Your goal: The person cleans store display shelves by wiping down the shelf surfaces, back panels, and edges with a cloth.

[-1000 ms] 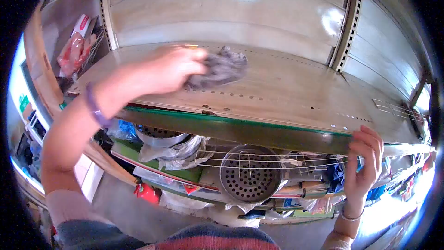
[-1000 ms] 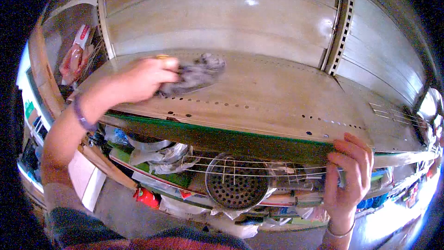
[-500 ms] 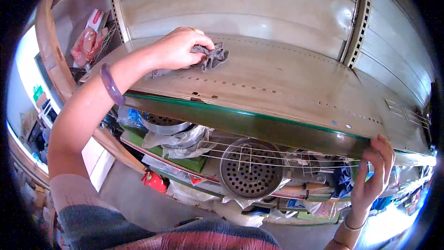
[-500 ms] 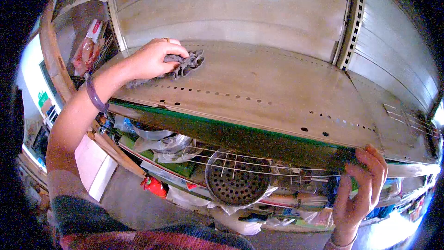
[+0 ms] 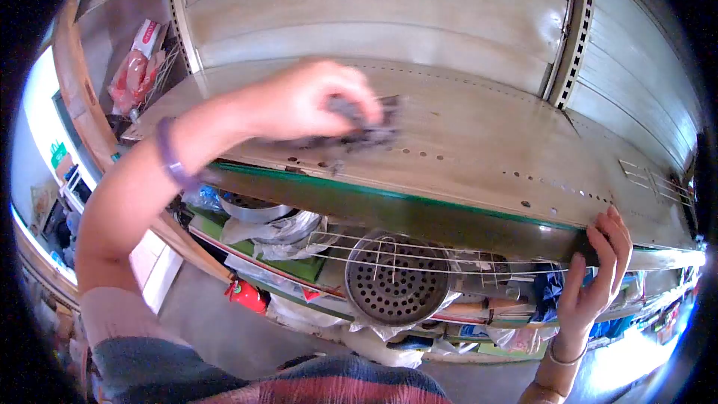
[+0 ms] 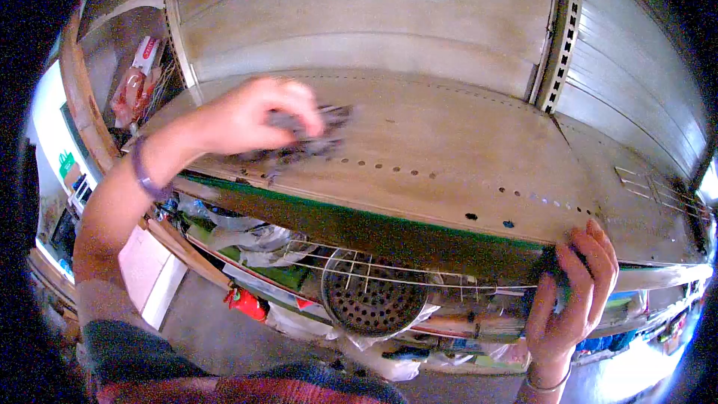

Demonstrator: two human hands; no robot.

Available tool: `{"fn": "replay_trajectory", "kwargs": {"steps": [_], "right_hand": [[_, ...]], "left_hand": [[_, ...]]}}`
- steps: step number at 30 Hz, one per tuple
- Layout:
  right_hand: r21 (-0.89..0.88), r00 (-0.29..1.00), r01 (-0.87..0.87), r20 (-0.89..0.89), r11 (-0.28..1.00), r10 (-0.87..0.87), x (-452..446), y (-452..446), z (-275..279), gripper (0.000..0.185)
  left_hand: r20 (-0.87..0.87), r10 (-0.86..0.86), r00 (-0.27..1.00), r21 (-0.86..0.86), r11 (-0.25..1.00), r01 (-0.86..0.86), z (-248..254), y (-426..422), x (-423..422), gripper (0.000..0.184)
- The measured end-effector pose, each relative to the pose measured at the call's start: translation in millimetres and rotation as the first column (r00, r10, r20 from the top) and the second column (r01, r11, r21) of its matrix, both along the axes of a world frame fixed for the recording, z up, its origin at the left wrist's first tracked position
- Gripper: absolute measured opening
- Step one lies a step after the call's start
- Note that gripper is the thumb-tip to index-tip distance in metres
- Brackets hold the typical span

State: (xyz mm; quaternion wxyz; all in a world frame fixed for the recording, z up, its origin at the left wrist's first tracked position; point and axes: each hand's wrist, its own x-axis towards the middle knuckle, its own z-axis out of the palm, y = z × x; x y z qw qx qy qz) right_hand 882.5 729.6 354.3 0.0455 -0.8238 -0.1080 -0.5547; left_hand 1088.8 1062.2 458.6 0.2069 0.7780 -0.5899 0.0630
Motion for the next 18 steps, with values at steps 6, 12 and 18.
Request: {"fn": "replay_trajectory", "kwargs": {"steps": [6,12,18], "right_hand": [[-0.030,1.000,-0.001,0.004,1.000,0.001,2,-1,1,0.025],[-0.015,1.000,0.024,0.004,1.000,-0.024,3,2,1,0.026],[-0.045,1.000,-0.012,0.016,0.999,0.012,1,-3,-2,0.032]], "left_hand": [[0.184,0.049,0.982,0.024,0.998,-0.054,2,24,-9,0.028],[0.165,-0.147,0.975,-0.057,0.986,0.158,-8,0,-10,0.035],[0.145,0.138,0.980,0.016,0.990,-0.142,-3,71,-17,0.035]]}}
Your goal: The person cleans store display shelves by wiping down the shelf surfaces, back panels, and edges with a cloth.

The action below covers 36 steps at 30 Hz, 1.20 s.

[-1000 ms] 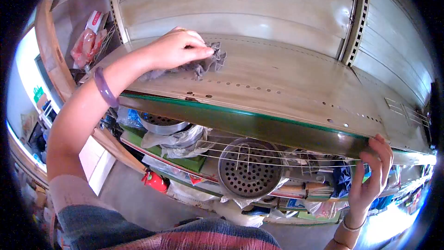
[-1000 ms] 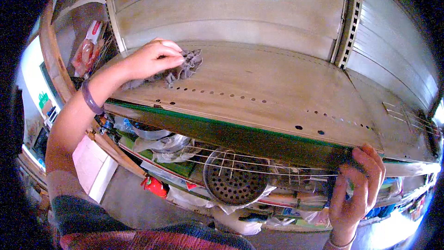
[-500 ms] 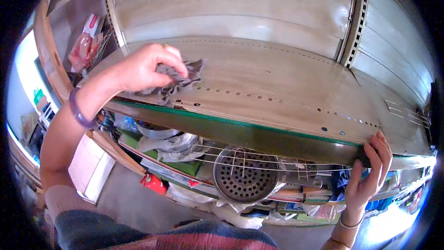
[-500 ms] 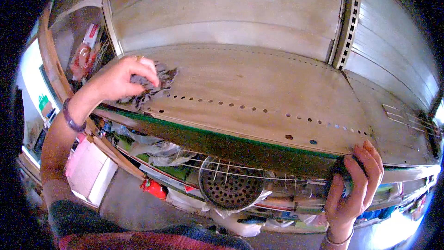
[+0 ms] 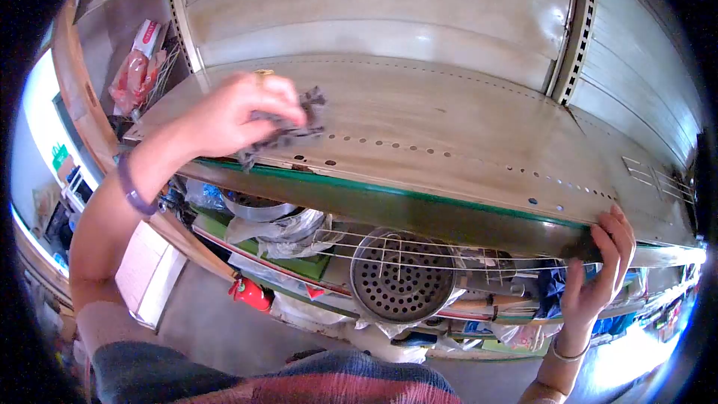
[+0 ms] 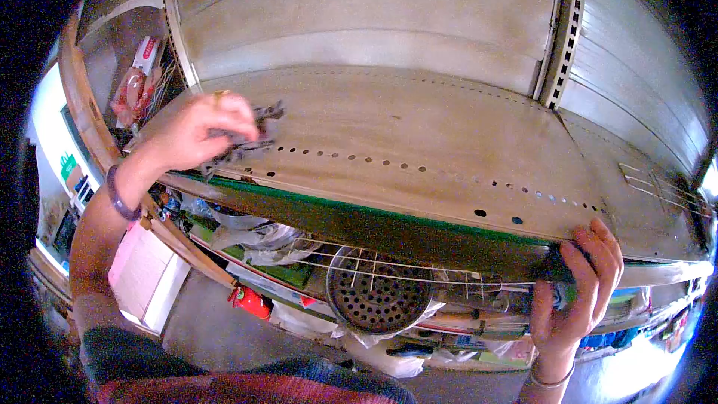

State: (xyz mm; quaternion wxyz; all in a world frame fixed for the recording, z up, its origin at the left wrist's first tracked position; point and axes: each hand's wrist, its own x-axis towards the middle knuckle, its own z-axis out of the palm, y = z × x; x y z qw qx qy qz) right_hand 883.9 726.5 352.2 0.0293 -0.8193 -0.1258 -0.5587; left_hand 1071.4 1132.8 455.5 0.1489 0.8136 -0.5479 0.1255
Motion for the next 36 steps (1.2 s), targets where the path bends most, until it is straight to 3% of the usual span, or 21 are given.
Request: {"fn": "replay_trajectory", "kwargs": {"steps": [2,5,8,11,14,17,20,23,26,29,31,32,36], "right_hand": [[-0.072,1.000,-0.026,-0.002,0.997,0.026,0,3,4,0.038],[-0.077,0.998,0.049,-0.034,0.996,-0.051,0,8,6,0.046],[-0.079,0.998,0.059,-0.010,0.995,-0.060,3,1,-1,0.050],[-0.066,0.999,0.052,-0.003,0.997,-0.052,3,-1,-3,0.050],[-0.061,0.999,0.050,-0.009,0.997,-0.051,3,4,1,0.051],[-0.042,0.999,0.035,-0.021,0.998,-0.036,2,6,3,0.051],[-0.029,0.999,0.030,-0.010,0.999,-0.030,3,4,0,0.052],[-0.029,1.000,0.026,0.000,0.999,-0.026,4,1,-3,0.052],[-0.037,0.999,0.048,-0.004,0.998,-0.048,3,3,-1,0.052],[-0.041,0.999,0.048,0.010,0.998,-0.048,4,5,0,0.051],[-0.033,0.999,0.036,0.013,0.999,-0.036,4,5,-1,0.051],[-0.031,0.999,0.032,0.011,0.999,-0.031,4,4,-1,0.051],[-0.056,1.000,0.024,0.013,0.998,-0.023,6,1,-1,0.051]], "left_hand": [[0.093,-0.157,0.983,-0.020,0.987,0.159,-3,-40,9,0.033],[0.028,-0.264,0.964,-0.041,0.963,0.265,0,-84,7,0.033],[0.062,-0.227,0.972,-0.046,0.972,0.230,-4,-46,13,0.032],[0.050,0.058,0.997,-0.002,0.998,-0.058,1,3,6,0.031],[0.143,-0.043,0.989,0.004,0.999,0.043,-3,-31,6,0.027],[-0.008,-0.119,0.993,-0.073,0.990,0.118,4,-97,-4,0.017],[0.128,-0.173,0.977,-0.057,0.982,0.181,-3,-80,8,0.017],[0.045,-0.028,0.999,-0.080,0.996,0.031,-9,-21,5,0.017],[0.074,0.020,0.997,-0.087,0.996,-0.013,-7,-18,-5,0.016],[0.074,-0.158,0.985,-0.084,0.983,0.164,-5,-70,5,0.016],[0.023,-0.194,0.981,-0.068,0.979,0.195,-2,-89,1,0.019],[0.141,-0.276,0.951,-0.074,0.955,0.288,-3,-84,6,0.023],[0.208,-0.024,0.978,0.019,1.000,0.020,-4,-16,3,0.028]]}}
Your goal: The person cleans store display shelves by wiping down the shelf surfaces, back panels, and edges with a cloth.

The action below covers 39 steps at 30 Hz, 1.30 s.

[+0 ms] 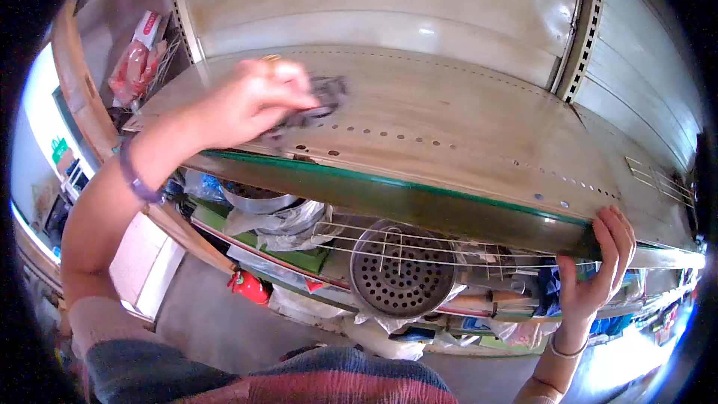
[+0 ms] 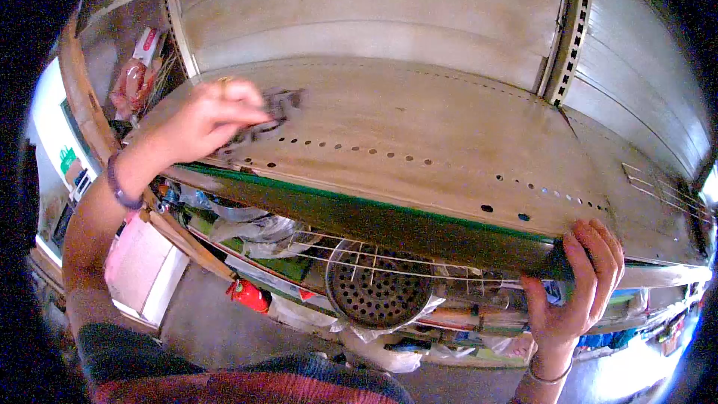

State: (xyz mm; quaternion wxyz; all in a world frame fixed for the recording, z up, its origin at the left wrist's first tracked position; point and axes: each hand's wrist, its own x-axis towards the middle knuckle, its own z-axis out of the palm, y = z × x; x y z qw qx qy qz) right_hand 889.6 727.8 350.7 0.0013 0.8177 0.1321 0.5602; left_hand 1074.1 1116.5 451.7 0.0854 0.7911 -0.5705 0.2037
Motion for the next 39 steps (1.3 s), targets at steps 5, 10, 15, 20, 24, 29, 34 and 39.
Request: {"fn": "replay_trajectory", "kwargs": {"steps": [5,10,15,20,24,29,34,39], "right_hand": [[-0.007,0.999,0.020,0.026,1.000,-0.020,2,3,1,0.051],[0.007,1.000,0.014,0.011,1.000,-0.014,1,1,-1,0.051],[0.017,1.000,0.022,0.020,1.000,-0.022,0,-1,-4,0.053],[0.031,0.999,0.050,-0.002,0.998,-0.050,-1,4,0,0.055],[0.023,1.000,0.027,0.012,0.999,-0.027,1,0,-2,0.054],[0.029,1.000,0.022,0.014,0.999,-0.022,1,2,0,0.053],[0.024,1.000,0.029,0.011,0.999,-0.029,-1,1,0,0.053],[0.036,1.000,0.023,0.016,0.999,-0.023,1,1,-2,0.052]], "left_hand": [[0.009,-0.208,0.978,-0.013,0.978,0.209,1,-19,8,0.031],[-0.040,-0.250,0.967,0.030,0.967,0.252,3,-23,12,0.034],[-0.075,-0.043,0.996,0.127,0.991,0.052,13,24,1,0.032],[-0.057,-0.336,0.940,0.041,0.940,0.339,3,-46,12,0.036],[-0.146,-0.253,0.956,0.034,0.965,0.261,3,-2,7,0.038],[-0.151,-0.213,0.965,0.082,0.970,0.227,11,9,-12,0.036],[-0.112,-0.378,0.919,0.058,0.921,0.386,7,-39,-16,0.030],[-0.061,-0.252,0.966,0.125,0.958,0.258,14,-4,-25,0.025]]}}
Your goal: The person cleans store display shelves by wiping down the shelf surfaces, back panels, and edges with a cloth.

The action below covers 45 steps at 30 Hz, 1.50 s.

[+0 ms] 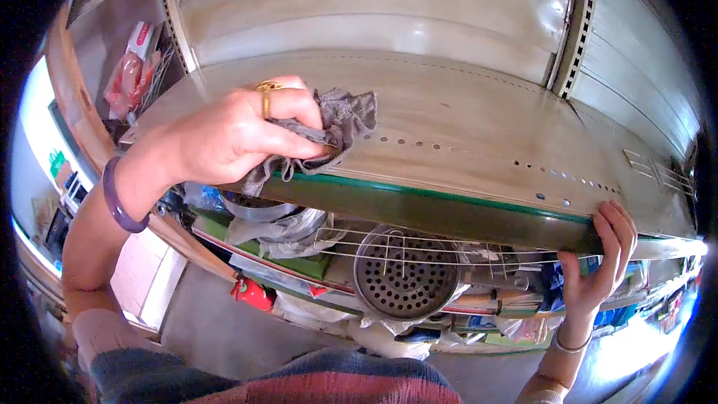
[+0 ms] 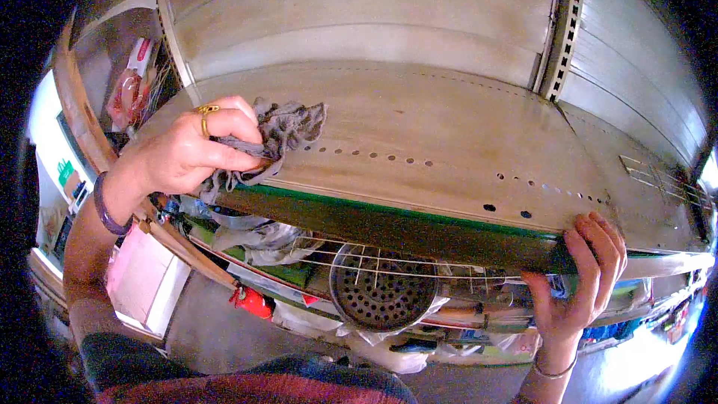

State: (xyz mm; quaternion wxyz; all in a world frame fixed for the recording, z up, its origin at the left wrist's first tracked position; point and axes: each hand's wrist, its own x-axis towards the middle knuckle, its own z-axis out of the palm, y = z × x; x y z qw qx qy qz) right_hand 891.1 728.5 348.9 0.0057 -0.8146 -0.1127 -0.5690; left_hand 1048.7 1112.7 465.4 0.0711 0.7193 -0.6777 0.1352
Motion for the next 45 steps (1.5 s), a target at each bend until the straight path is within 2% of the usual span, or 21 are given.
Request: {"fn": "replay_trajectory", "kwargs": {"steps": [2,4,6,10,12,16,18,21,22,24,28,29,32,36,38,41,42,45], "right_hand": [[-0.004,1.000,-0.004,-0.003,1.000,0.004,-1,2,2,0.052],[0.008,1.000,-0.015,-0.007,1.000,0.015,-1,4,3,0.052],[0.010,1.000,-0.008,-0.008,1.000,0.008,-2,4,3,0.052],[-0.014,1.000,0.003,-0.013,1.000,-0.003,-1,0,1,0.053],[0.000,1.000,0.004,-0.004,1.000,-0.004,-1,1,1,0.053],[0.012,1.000,-0.022,-0.012,1.000,0.022,-1,4,5,0.052],[0.007,1.000,-0.016,-0.011,1.000,0.016,-2,4,5,0.051],[0.000,1.000,-0.010,-0.016,1.000,0.010,-2,1,2,0.051],[-0.004,1.000,-0.010,-0.014,1.000,0.010,-2,0,2,0.051],[0.008,1.000,-0.012,-0.003,1.000,0.012,-2,1,1,0.051],[0.015,1.000,-0.024,-0.004,1.000,0.024,-1,3,4,0.050],[0.017,1.000,-0.020,-0.011,1.000,0.020,-2,3,3,0.050],[0.015,1.000,-0.019,-0.009,1.000,0.019,-1,4,4,0.049],[0.016,1.000,-0.015,-0.005,1.000,0.015,-3,2,3,0.050],[0.020,0.999,-0.031,0.018,0.999,0.030,0,2,3,0.049],[0.006,0.999,-0.035,0.022,0.999,0.034,-1,2,6,0.048],[0.007,0.999,-0.039,0.017,0.999,0.039,-1,2,6,0.049],[0.028,0.999,-0.032,0.000,0.999,0.032,-4,5,8,0.049]], "left_hand": [[0.037,-0.059,0.998,0.017,0.998,0.058,3,-21,0,0.025],[0.092,-0.181,0.979,-0.037,0.982,0.185,0,-52,5,0.028],[0.033,-0.216,0.976,-0.029,0.976,0.217,-3,-57,10,0.026],[0.022,-0.023,1.000,-0.019,1.000,0.023,-5,-9,5,0.025],[0.020,0.018,1.000,-0.039,0.999,-0.018,-5,-3,0,0.026],[0.015,-0.214,0.977,-0.066,0.975,0.214,-7,-60,0,0.027],[-0.013,-0.250,0.968,-0.099,0.964,0.247,-11,-66,3,0.030],[-0.056,-0.111,0.992,-0.078,0.991,0.106,-10,-22,6,0.032],[-0.029,-0.001,1.000,-0.053,0.999,0.000,-11,-2,8,0.031],[-0.016,0.061,0.998,-0.040,0.997,-0.062,-7,6,0,0.031],[-0.030,-0.193,0.981,-0.055,0.980,0.191,-6,-61,5,0.028],[0.022,-0.275,0.961,-0.033,0.961,0.276,-5,-85,6,0.027],[-0.026,-0.371,0.928,-0.060,0.928,0.369,-8,-118,11,0.030],[-0.050,-0.230,0.972,-0.087,0.970,0.225,-12,-55,12,0.035],[-0.043,-0.031,0.999,-0.025,0.999,0.030,-4,-33,-2,0.035],[0.013,-0.193,0.981,-0.017,0.981,0.193,-3,-74,4,0.035],[0.001,-0.310,0.951,-0.034,0.950,0.310,-3,-102,5,0.033],[0.005,-0.443,0.897,-0.029,0.896,0.443,-4,-178,-1,0.026]]}}
